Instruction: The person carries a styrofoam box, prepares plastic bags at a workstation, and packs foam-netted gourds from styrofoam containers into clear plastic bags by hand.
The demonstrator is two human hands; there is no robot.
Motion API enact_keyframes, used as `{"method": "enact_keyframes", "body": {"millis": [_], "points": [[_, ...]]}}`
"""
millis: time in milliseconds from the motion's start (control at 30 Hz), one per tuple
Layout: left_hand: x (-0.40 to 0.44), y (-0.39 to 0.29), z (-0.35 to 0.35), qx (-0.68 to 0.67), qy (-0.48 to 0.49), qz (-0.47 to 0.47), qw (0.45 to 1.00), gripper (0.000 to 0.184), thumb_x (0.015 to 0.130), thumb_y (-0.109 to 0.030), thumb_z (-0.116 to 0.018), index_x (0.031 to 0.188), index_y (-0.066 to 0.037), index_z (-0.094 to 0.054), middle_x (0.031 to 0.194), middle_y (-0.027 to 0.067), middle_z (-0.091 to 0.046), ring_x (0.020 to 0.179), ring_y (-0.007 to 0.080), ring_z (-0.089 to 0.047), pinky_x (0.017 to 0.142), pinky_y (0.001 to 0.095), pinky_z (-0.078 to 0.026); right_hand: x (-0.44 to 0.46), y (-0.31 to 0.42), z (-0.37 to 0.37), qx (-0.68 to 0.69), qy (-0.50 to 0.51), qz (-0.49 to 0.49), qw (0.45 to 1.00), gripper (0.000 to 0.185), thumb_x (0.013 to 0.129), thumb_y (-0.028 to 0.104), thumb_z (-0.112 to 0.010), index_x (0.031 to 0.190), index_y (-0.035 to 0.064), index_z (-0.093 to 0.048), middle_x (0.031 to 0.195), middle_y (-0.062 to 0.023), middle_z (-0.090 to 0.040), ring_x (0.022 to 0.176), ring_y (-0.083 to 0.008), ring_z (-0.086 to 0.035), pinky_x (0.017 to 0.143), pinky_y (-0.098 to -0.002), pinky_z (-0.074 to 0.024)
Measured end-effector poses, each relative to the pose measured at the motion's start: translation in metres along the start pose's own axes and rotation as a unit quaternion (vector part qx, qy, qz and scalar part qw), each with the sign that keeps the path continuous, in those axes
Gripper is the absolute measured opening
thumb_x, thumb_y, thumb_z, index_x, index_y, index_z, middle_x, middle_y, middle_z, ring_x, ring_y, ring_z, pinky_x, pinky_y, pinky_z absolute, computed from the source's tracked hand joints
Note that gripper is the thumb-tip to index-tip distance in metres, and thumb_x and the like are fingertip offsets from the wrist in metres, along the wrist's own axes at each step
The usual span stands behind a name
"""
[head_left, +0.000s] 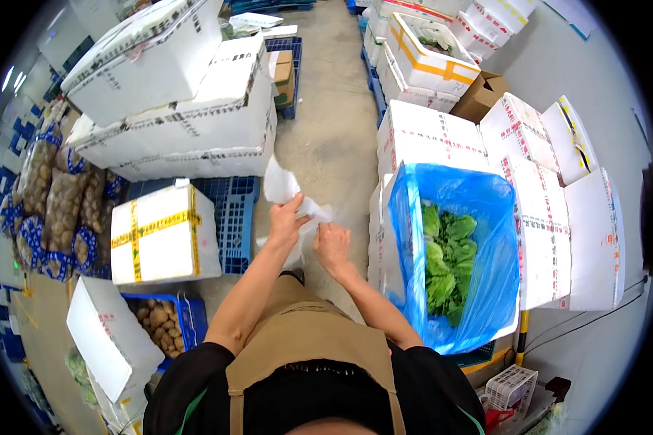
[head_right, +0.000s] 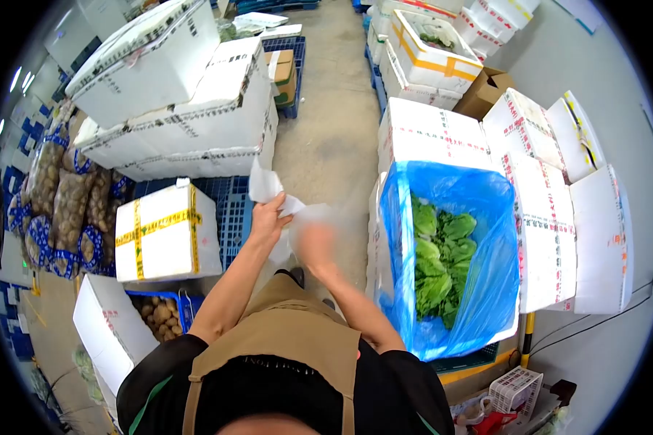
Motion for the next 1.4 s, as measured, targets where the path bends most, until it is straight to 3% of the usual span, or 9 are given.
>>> {"method": "enact_keyframes", "body": {"millis": [333, 633, 733, 867, 967, 1067, 1167, 1233, 1400], "points": [[0.167, -0.044, -0.078, 0.045, -0.010, -0.031, 0.998, 0.024, 0.077, -0.018, -0.069, 0.092, -0.004, -0.057, 0.084, 0.0032, -0.059, 0.069, 0.0145, -0.056, 0.056, 0.0304, -0.048, 0.181, -0.001, -0.002, 0.109, -0.038, -0.030, 0.993, 0.022, 0.072, 0.020, -0.064, 0.077, 0.0002, -0.056, 0.077, -0.0178, -0.060, 0.071, -0.0373, -0.058, 0.058, -0.0476, -0.0430], [0.287, -0.090, -0.160, 0.056, 0.032, 0.006, 0.998, 0.024, 0.075, -0.020, -0.072, 0.082, -0.001, -0.058, 0.081, 0.0042, -0.059, 0.071, 0.0128, -0.056, 0.059, 0.0284, -0.048, 0.328, -0.034, 0.007, 0.051, -0.059, -0.118, 0.990, 0.012, 0.076, 0.010, -0.057, 0.074, -0.0008, -0.062, 0.074, -0.0233, -0.060, 0.069, -0.0427, -0.057, 0.062, -0.0479, -0.0452], [0.332, -0.082, -0.169, 0.084, 0.077, 0.006, 0.993, 0.028, 0.074, -0.022, -0.073, 0.085, 0.000, -0.059, 0.082, 0.0049, -0.059, 0.072, 0.0138, -0.056, 0.059, 0.0283, -0.048, 0.363, -0.073, -0.018, 0.094, -0.051, -0.093, 0.990, 0.016, 0.077, 0.011, -0.059, 0.071, -0.0031, -0.064, 0.064, -0.0196, -0.061, 0.057, -0.0337, -0.060, 0.055, -0.0411, -0.0457], [0.377, -0.073, -0.174, 0.157, 0.143, 0.039, 0.976, 0.033, 0.075, -0.024, -0.071, 0.091, 0.003, -0.058, 0.083, 0.0054, -0.058, 0.073, 0.0139, -0.055, 0.059, 0.0293, -0.047, 0.408, -0.125, -0.061, 0.296, 0.003, -0.187, 0.937, 0.018, 0.078, 0.010, -0.062, 0.069, -0.0064, -0.063, 0.056, -0.0048, -0.057, 0.051, -0.0087, -0.051, 0.047, -0.0253, -0.0400], [0.405, -0.063, -0.165, 0.201, 0.129, 0.061, 0.969, 0.036, 0.079, -0.025, -0.066, 0.099, 0.003, -0.056, 0.083, 0.0048, -0.057, 0.074, 0.0138, -0.055, 0.058, 0.0301, -0.046, 0.448, -0.159, -0.097, 0.376, 0.018, -0.215, 0.901, 0.017, 0.077, 0.010, -0.063, 0.069, -0.0051, -0.063, 0.060, -0.0053, -0.058, 0.049, -0.0109, -0.050, 0.045, -0.0252, -0.0392], [0.427, -0.063, -0.166, 0.237, 0.106, 0.129, 0.957, 0.036, 0.083, -0.026, -0.060, 0.106, 0.002, -0.055, 0.082, 0.0039, -0.057, 0.075, 0.0137, -0.054, 0.055, 0.0303, -0.045, 0.490, -0.184, -0.146, 0.410, 0.041, -0.100, 0.906, 0.008, 0.076, 0.004, -0.061, 0.072, -0.0035, -0.061, 0.061, -0.0057, -0.056, 0.048, -0.0129, -0.049, 0.042, -0.0253, -0.0383], [0.457, -0.047, -0.172, 0.261, 0.062, 0.174, 0.948, 0.034, 0.085, -0.026, -0.057, 0.108, -0.001, -0.054, 0.086, 0.0036, -0.057, 0.076, 0.0129, -0.053, 0.055, 0.0292, -0.044, 0.530, -0.205, -0.169, 0.459, 0.120, -0.218, 0.853, 0.003, 0.074, 0.000, -0.060, 0.074, -0.0024, -0.060, 0.062, -0.0061, -0.056, 0.047, -0.0150, -0.050, 0.041, -0.0270, -0.0390], [0.476, -0.047, -0.190, 0.280, 0.052, 0.198, 0.938, 0.034, 0.086, -0.028, -0.057, 0.109, -0.004, -0.054, 0.094, 0.0039, -0.057, 0.081, 0.0130, -0.053, 0.059, 0.0283, -0.045, 0.552, -0.218, -0.172, 0.452, 0.181, -0.416, 0.768, 0.003, 0.073, 0.000, -0.060, 0.075, -0.0023, -0.061, 0.063, -0.0065, -0.056, 0.048, -0.0153, -0.050, 0.043, -0.0276, -0.0398], [0.546, -0.050, -0.249, 0.282, 0.054, 0.173, 0.942, 0.032, 0.086, -0.025, -0.055, 0.110, -0.003, -0.053, 0.093, 0.0031, -0.058, 0.081, 0.0120, -0.053, 0.057, 0.0281, -0.045, 0.639, -0.236, -0.159, 0.455, 0.170, -0.331, 0.809, 0.007, 0.072, 0.002, -0.064, 0.075, -0.0037, -0.062, 0.063, -0.0053, -0.056, 0.054, -0.0131, -0.050, 0.048, -0.0270, -0.0396]]}}
Point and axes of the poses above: each hand's wrist, its own x-axis towards the middle knuckle, its own z-axis out of the back of the hand, y = z × x, the point moved 8 cm from there along x, towards the middle knuckle
